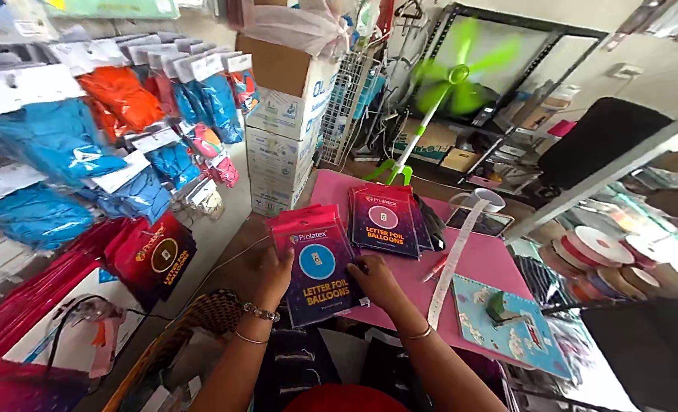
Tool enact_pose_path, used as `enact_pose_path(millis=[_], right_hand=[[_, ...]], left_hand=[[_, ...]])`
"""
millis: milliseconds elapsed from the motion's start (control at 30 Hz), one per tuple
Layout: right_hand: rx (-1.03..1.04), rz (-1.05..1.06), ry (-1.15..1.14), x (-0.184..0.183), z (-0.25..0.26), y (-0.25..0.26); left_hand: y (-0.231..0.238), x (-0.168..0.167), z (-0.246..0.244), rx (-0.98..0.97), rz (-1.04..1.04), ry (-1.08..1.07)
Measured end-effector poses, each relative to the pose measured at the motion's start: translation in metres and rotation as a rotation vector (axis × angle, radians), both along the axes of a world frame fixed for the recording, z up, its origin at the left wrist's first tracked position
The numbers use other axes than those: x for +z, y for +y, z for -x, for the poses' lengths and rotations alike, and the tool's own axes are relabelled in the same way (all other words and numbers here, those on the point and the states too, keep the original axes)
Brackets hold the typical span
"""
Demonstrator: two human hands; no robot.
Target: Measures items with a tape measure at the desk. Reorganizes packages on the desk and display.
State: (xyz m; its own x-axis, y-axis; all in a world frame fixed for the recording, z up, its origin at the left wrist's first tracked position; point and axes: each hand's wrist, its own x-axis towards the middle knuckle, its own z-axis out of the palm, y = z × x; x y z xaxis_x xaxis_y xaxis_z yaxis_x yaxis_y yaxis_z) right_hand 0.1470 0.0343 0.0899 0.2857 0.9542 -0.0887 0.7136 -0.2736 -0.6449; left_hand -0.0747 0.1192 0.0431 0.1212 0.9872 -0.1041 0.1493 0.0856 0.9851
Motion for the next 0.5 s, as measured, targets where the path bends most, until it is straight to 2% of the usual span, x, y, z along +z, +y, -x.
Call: enact_pose_path(millis=[133, 233, 333, 433, 500], right_hand=[[-0.085, -0.169, -0.256, 0.011, -0.018, 0.007], [-0.055, -0.071, -0.44, 0.006, -0.042, 0.017], [0.006, 0.003, -0.379, -0.002, -0.049, 0.017], [-0.026, -0.171, -0.228, -0.001, -0.03, 0.008], [-0.057, -0.175, -0.087, -0.001, -0.015, 0.002]], left_hand=[[0.002, -0.008, -0.001, 0.006, -0.008, -0.028], [0.002, -0.01, 0.0, 0.036, -0.01, -0.095], [0.003, -0.002, 0.002, 0.052, -0.088, -0.09], [0.001, 0.007, 0.001, 0.044, -0.209, -0.028], [-0.002, 0.013, -0.001, 0.026, -0.195, 0.042]])
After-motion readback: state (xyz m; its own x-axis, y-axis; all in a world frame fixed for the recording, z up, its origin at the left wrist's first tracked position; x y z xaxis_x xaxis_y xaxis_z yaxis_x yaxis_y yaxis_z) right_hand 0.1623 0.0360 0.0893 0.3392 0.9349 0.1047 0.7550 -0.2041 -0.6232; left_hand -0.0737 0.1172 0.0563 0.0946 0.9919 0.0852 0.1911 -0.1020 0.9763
